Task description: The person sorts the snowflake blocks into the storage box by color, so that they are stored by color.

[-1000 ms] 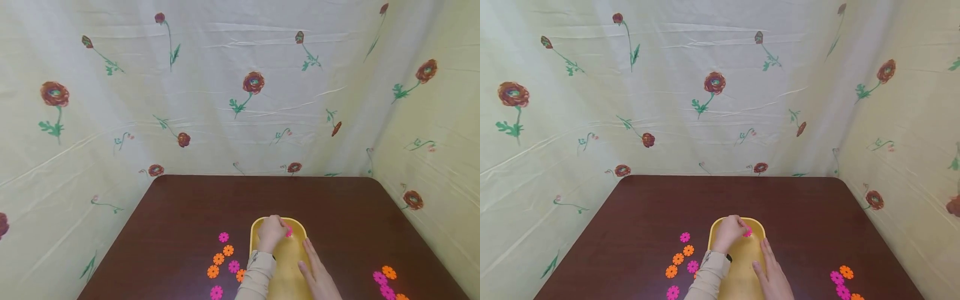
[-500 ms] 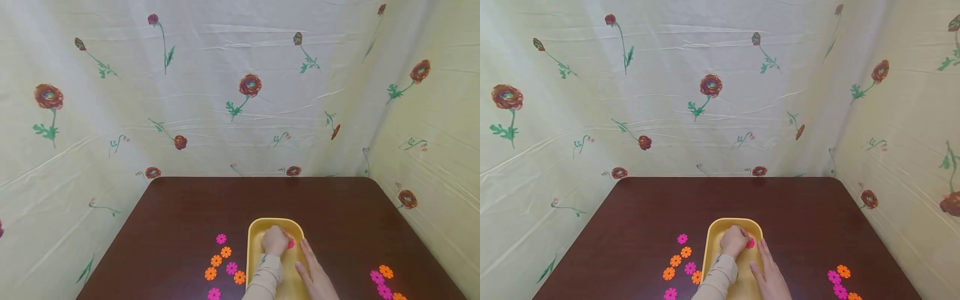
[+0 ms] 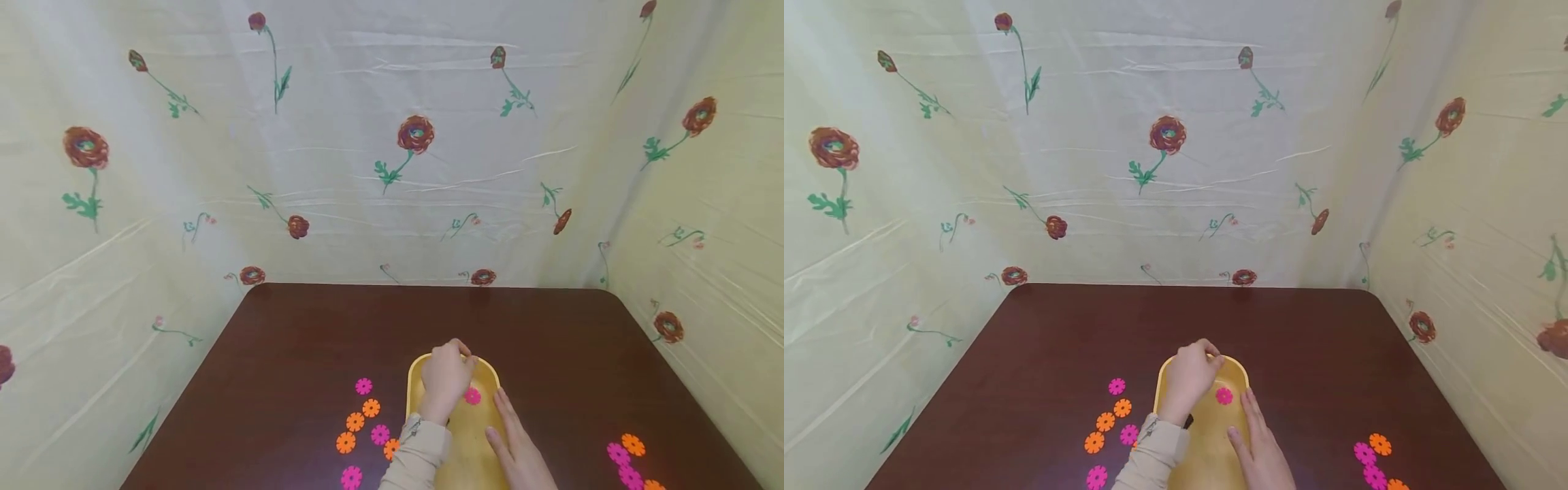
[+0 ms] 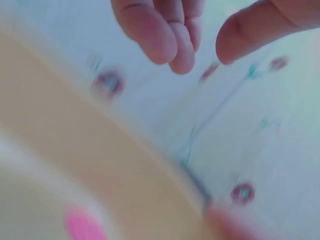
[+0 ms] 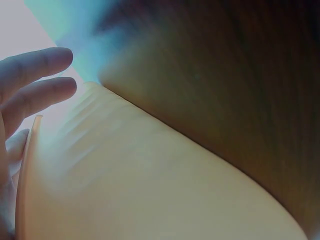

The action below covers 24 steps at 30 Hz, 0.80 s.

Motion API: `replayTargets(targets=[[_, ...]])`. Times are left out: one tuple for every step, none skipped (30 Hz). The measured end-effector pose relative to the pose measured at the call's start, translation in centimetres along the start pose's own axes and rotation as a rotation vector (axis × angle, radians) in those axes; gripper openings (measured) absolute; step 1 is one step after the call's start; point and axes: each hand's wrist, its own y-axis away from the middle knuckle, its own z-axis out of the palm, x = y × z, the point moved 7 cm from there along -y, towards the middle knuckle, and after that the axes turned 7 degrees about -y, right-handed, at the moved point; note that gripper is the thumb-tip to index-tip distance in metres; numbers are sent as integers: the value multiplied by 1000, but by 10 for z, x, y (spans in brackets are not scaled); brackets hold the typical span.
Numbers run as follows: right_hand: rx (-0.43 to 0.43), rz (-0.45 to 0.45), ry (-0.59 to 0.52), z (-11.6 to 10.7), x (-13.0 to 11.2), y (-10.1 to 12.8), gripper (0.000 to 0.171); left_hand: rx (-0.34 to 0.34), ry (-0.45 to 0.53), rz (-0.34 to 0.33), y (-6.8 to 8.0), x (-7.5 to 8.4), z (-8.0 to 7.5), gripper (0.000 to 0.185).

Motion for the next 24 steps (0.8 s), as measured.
replayTargets(targets=[[-1, 4, -1, 0, 1, -1, 55, 36, -9, 16, -3, 0, -14, 13], [-3, 14, -4, 0, 2, -1, 56, 71, -24, 29, -6, -2, -26, 13], [-5, 19, -3, 0, 2, -1, 56, 106, -51, 41, -9, -5, -37, 14], [-9, 28, -6, -1, 3, -1, 56, 138, -83, 43, -13, -11, -46, 14], [-10, 33, -7, -1, 4, -1, 57, 157, -118, 41, -17, -18, -52, 14], [-12, 38, -9, -2, 4, -1, 57, 170, -147, 37, -20, -26, -56, 14], [-13, 42, -11, -2, 4, -1, 57, 172, -172, 31, -23, -36, -58, 14], [-15, 49, -15, -3, 5, -1, 57, 166, -195, 21, -25, -47, -59, 14], [-15, 48, -17, -3, 5, -1, 57, 144, -212, 1, -27, -59, -57, 14], [-13, 44, -21, -3, 5, 0, 57, 121, -229, -21, -27, -71, -54, 14], [-12, 40, -23, -3, 5, 0, 56, 91, -244, -46, -27, -84, -51, 15], [-12, 36, -23, -3, 5, 0, 56, 63, -260, -68, -26, -96, -48, 15], [-11, 34, -26, -3, 5, 0, 56, 34, -273, -91, -25, -108, -44, 16], [-9, 32, -27, -2, 5, 0, 56, 8, -284, -116, -22, -118, -41, 16], [-10, 30, -28, -2, 4, 0, 56, -11, -291, -137, -20, -128, -38, 16], [-11, 29, -28, -2, 4, 0, 56, -17, -292, -150, -17, -135, -35, 16], [-10, 28, -30, -2, 5, 0, 56, -24, -294, -161, -15, -141, -33, 16], [-8, 28, -34, -3, 5, 0, 55, -21, -294, -169, -13, -146, -30, 17], [-9, 29, -38, -3, 5, 0, 55, -20, -294, -178, -10, -150, -28, 17], [-9, 29, -41, -3, 5, 0, 55, -12, -296, -185, -8, -154, -26, 17], [-10, 29, -44, -3, 6, 0, 55, -5, -297, -192, -5, -157, -24, 18], [-9, 28, -47, -3, 6, 0, 55, 3, -300, -195, -4, -159, -22, 18], [-7, 28, -50, -3, 6, 0, 54, 6, -304, -199, -2, -162, -20, 19], [-9, 29, -50, -3, 7, 0, 54, 13, -304, -201, -1, -164, -19, 20]])
